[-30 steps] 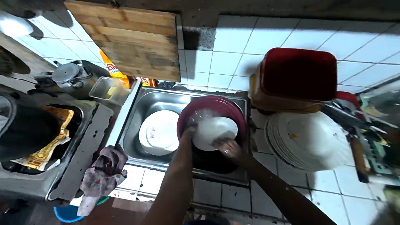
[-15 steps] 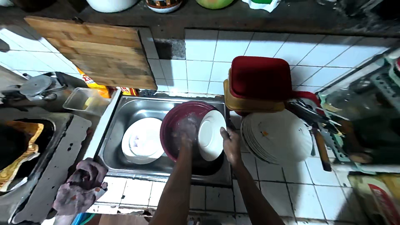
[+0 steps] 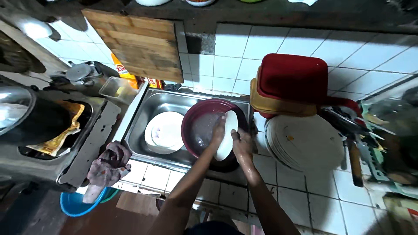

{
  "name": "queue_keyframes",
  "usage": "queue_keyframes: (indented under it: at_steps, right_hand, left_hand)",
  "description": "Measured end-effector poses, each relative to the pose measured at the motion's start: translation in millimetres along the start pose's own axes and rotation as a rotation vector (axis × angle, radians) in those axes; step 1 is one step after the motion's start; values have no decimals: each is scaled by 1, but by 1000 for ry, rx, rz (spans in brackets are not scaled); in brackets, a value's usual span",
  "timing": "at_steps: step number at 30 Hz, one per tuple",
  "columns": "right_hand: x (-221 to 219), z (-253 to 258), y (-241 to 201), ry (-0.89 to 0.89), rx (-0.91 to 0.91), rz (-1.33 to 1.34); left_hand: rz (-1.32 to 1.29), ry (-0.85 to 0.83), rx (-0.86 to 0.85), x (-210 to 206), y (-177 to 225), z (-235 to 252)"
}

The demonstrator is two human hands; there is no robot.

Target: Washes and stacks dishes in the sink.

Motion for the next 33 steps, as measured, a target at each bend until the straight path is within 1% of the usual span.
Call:
queue_keyframes:
  at_steps: [1,4,5,6,7,8,10,11,12,14,15,16,17,18,19,21,24,27,31,33]
  right_hand:
    - [0,2,1,8,15,8]
    - [-3,8,7,-18,28,55]
    - [-3,6,7,-37,28,73]
    - [-3,2,4,-53,33,86]
    - [-1,-4,1,-59,52,91]
    - [2,-11,-5,-54,82,96]
    - [17,-21,-19,-28,172,88]
    - [28,-25,-26,-11,250,68]
    - [40,-27,-33,9,349,43]
    - [70,-39,-43,19,546,-28]
    - [87,-48,-48,30,655,-94]
    - [103,-57,-54,55,758,-172]
    - [120,-68,-60,81,849,-264]
    - [137,-78,-61,87,921,-339]
    - [152,-86,-60,91,968,-389]
    - [181,-100,-56,87,977,-473]
    - [213,-115,-45,122,934,-587]
    - [232,-118,-29,137,869,-694]
    - [235,-107,1,178,800,-767]
    - [232,-101,20,197,786,-768]
  left_hand:
    - [39,19,-49,-1,6,-9]
    - [190,47,-379,-10,25,-44]
    - [211,57,-438,-7,24,-45]
    - [201,67,-444,0,20,-40]
    - [173,68,-389,11,12,-32]
    - [142,63,-276,24,2,-27]
    - [155,91,5,54,-12,-32]
    - [200,117,79,70,-16,-38]
    - [264,133,62,88,-18,-43]
    - [411,219,-108,132,-17,-56]
    - [489,294,-156,158,-18,-60]
    - [581,368,-149,186,-22,-59]
    - [677,416,-87,213,-29,-55]
    - [767,433,17,238,-40,-50]
    - [851,425,160,259,-52,-43]
    - [1004,413,407,284,-71,-35]
    - [1095,368,578,298,-76,-25]
    - [1048,322,648,300,-84,-17]
    - [921,390,685,307,-91,-11]
    - [816,464,695,312,-94,-12]
Point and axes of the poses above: each hand's wrist, its own z-axis towards the middle knuckle, its own x-axis out of the back of the hand, y = z × x, the point moved 3 cm from there along z, towards the middle knuckle, and after that the axes turned 2 degrees about y, right-handed, at the moved point
